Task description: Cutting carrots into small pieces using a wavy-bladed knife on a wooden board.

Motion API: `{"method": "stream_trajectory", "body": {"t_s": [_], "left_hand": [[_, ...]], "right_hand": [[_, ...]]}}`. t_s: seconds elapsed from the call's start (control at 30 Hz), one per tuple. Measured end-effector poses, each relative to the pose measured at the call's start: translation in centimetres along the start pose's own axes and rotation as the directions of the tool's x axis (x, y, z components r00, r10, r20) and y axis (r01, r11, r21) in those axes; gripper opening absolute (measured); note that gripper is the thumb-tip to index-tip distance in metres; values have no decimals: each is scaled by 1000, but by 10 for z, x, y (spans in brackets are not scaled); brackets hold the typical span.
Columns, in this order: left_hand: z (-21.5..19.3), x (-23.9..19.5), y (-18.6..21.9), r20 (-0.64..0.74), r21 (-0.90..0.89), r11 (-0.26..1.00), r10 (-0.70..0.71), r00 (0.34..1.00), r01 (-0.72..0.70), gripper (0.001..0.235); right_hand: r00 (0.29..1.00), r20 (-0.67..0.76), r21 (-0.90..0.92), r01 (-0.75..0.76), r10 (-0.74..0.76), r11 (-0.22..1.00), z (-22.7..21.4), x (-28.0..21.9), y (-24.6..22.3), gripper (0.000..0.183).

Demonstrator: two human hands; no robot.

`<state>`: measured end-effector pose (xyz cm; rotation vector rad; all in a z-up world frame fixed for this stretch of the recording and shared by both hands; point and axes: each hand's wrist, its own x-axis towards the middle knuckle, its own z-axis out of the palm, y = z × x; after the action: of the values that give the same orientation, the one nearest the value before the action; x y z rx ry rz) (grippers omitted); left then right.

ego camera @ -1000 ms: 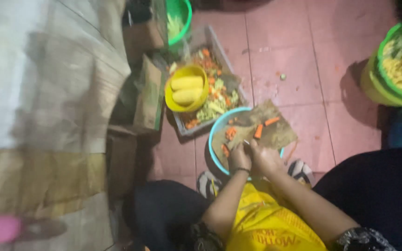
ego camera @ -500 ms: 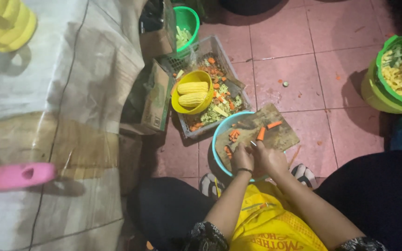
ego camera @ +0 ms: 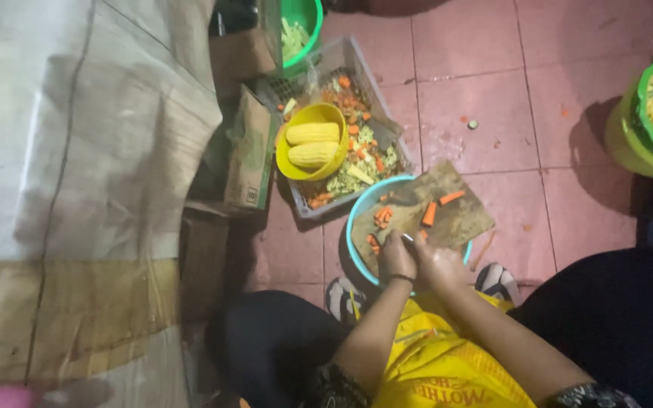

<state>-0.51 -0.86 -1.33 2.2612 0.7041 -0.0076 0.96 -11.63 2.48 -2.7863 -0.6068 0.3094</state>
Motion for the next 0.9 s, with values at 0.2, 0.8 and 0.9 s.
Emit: {"method": "stream_trajectory", "body": {"t_s": [0.2, 0.8, 0.9], "left_hand": [[14, 1, -15, 85, -258, 966, 37, 996, -14, 18], [-18, -5, -1, 147, 46, 946, 312, 939, -322, 28], [-17, -5, -2, 129, -3, 951, 306, 943, -309, 28]], "right_hand": [[993, -103, 157, -42, 59, 987, 9, 19, 58, 28], [993, -52, -28, -109, 108, 994, 48, 11, 65, 19], [993, -60, 60, -97, 101, 993, 17, 3, 47, 21]]}}
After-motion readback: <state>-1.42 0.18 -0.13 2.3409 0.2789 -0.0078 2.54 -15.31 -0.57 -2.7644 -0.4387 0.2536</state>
